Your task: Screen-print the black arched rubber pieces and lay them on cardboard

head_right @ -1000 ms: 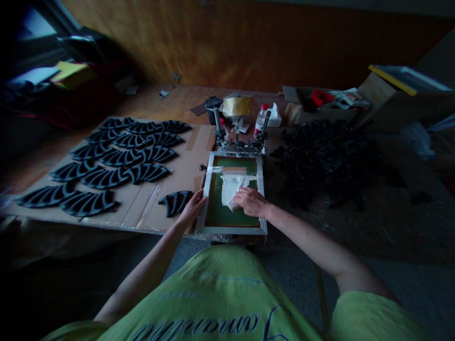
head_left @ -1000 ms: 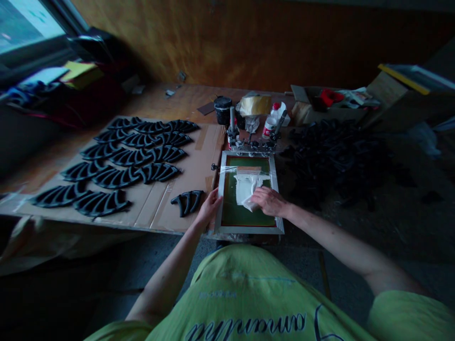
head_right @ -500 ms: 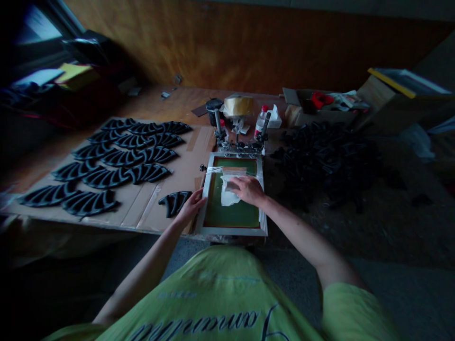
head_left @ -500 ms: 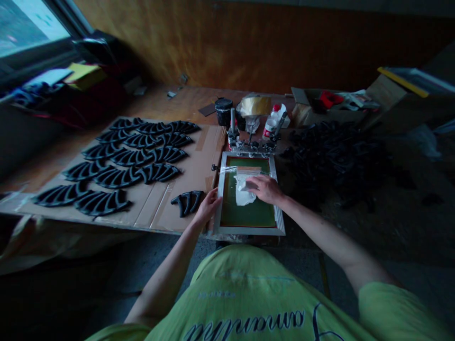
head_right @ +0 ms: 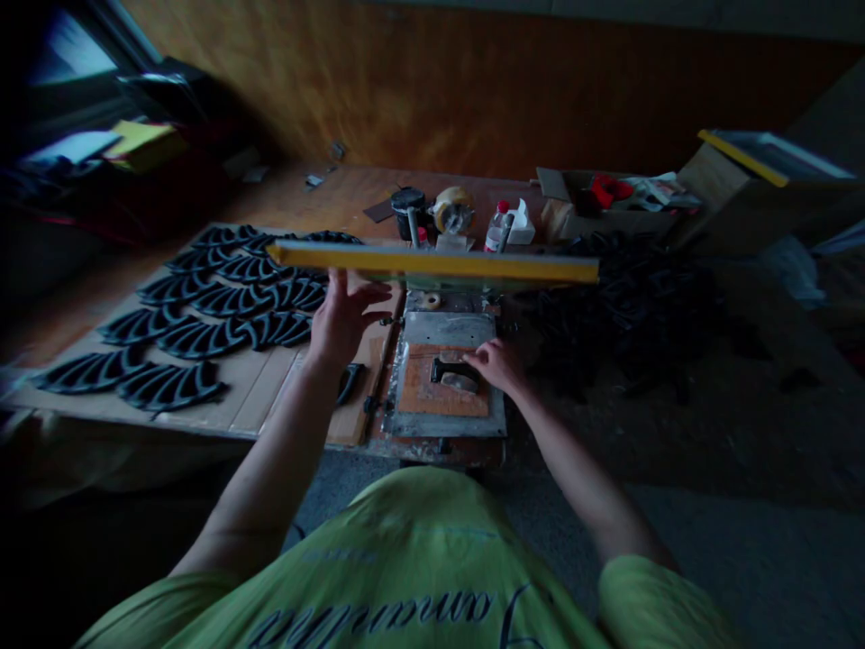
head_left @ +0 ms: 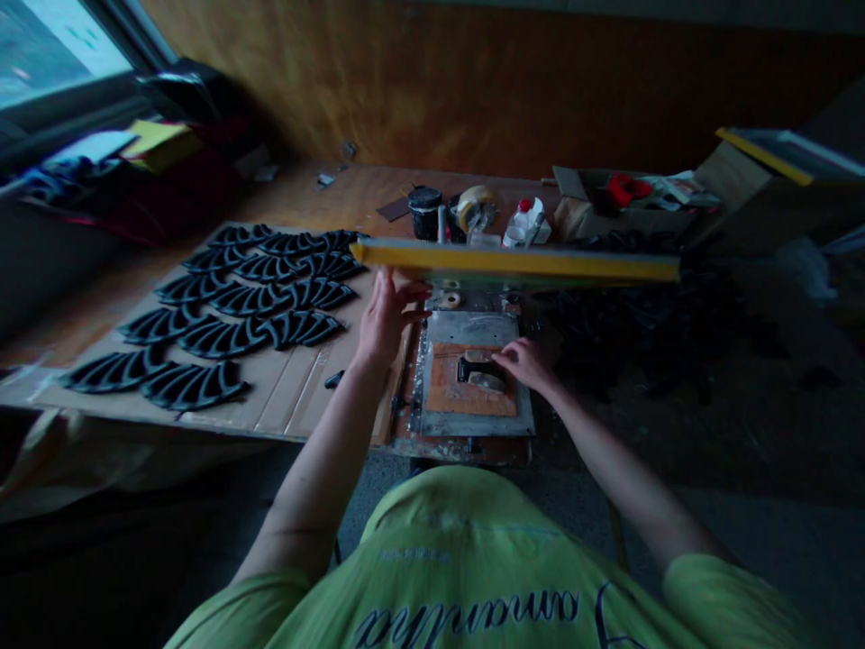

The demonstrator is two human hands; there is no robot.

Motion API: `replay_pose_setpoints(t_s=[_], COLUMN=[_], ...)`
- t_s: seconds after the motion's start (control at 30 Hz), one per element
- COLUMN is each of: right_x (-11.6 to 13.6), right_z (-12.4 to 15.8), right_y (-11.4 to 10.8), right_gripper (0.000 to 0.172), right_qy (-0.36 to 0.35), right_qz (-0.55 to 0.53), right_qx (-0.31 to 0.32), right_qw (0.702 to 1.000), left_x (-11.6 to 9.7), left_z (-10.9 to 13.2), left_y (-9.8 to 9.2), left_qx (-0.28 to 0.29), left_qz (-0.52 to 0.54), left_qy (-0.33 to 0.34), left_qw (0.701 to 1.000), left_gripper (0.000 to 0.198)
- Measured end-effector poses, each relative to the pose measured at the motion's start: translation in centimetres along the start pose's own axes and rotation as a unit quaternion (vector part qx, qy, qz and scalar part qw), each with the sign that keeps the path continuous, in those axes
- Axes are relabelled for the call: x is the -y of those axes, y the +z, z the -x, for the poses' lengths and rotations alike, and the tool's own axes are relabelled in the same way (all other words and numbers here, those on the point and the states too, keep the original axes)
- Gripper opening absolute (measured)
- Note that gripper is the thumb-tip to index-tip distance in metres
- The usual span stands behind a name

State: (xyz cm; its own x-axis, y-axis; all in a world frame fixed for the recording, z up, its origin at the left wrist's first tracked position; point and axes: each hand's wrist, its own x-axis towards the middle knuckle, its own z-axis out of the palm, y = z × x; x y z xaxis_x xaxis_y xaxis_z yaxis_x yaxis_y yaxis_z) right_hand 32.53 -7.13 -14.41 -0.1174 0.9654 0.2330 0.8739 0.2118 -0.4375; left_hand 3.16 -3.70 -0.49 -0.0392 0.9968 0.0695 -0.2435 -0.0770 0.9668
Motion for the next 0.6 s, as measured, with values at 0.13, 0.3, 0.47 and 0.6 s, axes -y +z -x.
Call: replay_pose_setpoints(t_s=[0.13, 0.3, 0.47, 0.6], right_x=[3.0, 7.1, 9.1, 1.5], right_z=[1.9, 3.2, 4.5, 3.9], right_y=[3.4, 4.3, 3.9, 0.2], right_gripper=[0.015, 0.013, 0.003, 0.029], right_qy=[-0.012, 0.092, -0.117, -0.028], right_qz=[0.077, 0.02, -0.069, 0.045], right_qx=[0.067, 0.045, 0.062, 0.068], right_qw=[0.995, 0.995, 0.989, 0.996], left_x=[1.3, 8.9, 12.3, 11.7], left_z=[0.6, 9.4, 12.3, 8.9], left_y=[1.1, 2.3, 0.5, -8.3], left_qx=[-0.049, 0.081, 0.021, -0.086], left_qz=[0.018, 0.0, 0.035, -0.162], left_qy=[0.01, -0.313, -0.346, -0.275], left_qw=[0.999, 0.946, 0.937, 0.944], left_gripper=[0.055, 0.061, 0.054, 0.05])
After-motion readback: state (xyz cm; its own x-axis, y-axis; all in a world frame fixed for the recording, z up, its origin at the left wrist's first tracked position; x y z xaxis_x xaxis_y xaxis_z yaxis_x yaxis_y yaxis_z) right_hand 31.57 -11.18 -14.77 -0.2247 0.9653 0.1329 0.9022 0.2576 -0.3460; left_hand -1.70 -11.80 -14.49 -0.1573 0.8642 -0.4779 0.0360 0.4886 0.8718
